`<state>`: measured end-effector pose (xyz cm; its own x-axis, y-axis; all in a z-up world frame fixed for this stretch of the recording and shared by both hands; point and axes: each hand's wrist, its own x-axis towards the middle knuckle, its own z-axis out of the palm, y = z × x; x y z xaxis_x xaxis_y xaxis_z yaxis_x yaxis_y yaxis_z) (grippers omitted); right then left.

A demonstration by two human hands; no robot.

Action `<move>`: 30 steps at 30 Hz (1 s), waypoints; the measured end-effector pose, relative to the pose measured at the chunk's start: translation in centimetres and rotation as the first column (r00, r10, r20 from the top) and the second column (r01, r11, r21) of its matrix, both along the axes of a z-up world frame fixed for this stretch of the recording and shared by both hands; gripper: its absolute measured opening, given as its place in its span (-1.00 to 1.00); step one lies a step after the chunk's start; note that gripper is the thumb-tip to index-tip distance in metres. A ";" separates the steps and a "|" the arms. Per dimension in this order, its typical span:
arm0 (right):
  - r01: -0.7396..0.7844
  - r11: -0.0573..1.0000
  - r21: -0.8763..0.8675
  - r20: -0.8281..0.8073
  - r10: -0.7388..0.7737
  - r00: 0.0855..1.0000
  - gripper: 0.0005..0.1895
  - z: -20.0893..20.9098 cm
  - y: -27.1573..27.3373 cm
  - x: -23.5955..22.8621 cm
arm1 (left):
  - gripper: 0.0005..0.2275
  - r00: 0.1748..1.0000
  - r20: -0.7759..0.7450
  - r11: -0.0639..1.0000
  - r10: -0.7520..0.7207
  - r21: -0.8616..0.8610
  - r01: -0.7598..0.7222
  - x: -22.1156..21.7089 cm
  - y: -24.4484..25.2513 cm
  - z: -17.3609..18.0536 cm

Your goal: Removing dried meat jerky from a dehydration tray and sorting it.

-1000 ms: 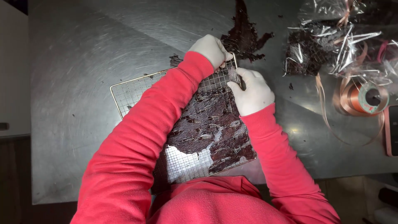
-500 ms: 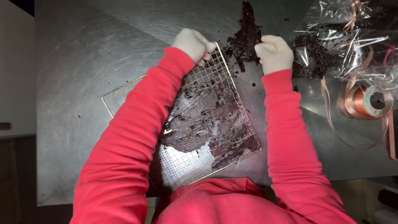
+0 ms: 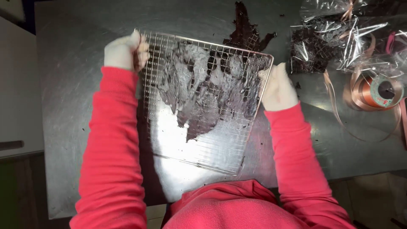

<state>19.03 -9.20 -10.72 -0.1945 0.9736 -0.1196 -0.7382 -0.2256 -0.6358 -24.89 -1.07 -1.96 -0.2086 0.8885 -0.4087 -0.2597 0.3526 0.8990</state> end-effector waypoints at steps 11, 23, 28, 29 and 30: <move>0.266 0.963 -0.041 0.232 -0.250 0.940 -0.76 2.0 -1.2 -2.0 | -0.81 1.000 0.023 0.994 0.004 -0.110 -0.002 1.1 -8.2 -1.6; 0.234 0.966 -0.106 0.197 -0.210 0.958 -0.75 0.6 -1.9 -1.3 | -0.80 0.999 -0.044 0.991 0.017 -0.130 -0.023 1.5 -9.7 -3.1; 0.224 0.966 -0.131 0.183 -0.199 0.963 -0.75 -1.1 -2.4 -1.1 | -0.80 0.999 -0.044 0.993 0.016 -0.117 -0.021 1.7 -10.4 -2.0; 0.219 0.966 -0.135 0.183 -0.193 0.964 -0.75 -1.8 -2.4 -1.0 | -0.80 0.999 -0.041 0.993 0.029 -0.116 -0.033 1.9 -10.5 -1.7; 0.215 0.967 -0.140 0.182 -0.188 0.965 -0.75 -2.5 -2.5 -1.0 | -0.81 0.998 -0.039 0.992 0.041 -0.116 -0.045 2.1 -10.7 -1.4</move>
<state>18.05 -11.67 -13.24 0.0391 0.9567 -0.2884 -0.6655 -0.1904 -0.7217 -22.81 -11.76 -3.32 -0.2621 0.8249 -0.5008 -0.2450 0.4451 0.8613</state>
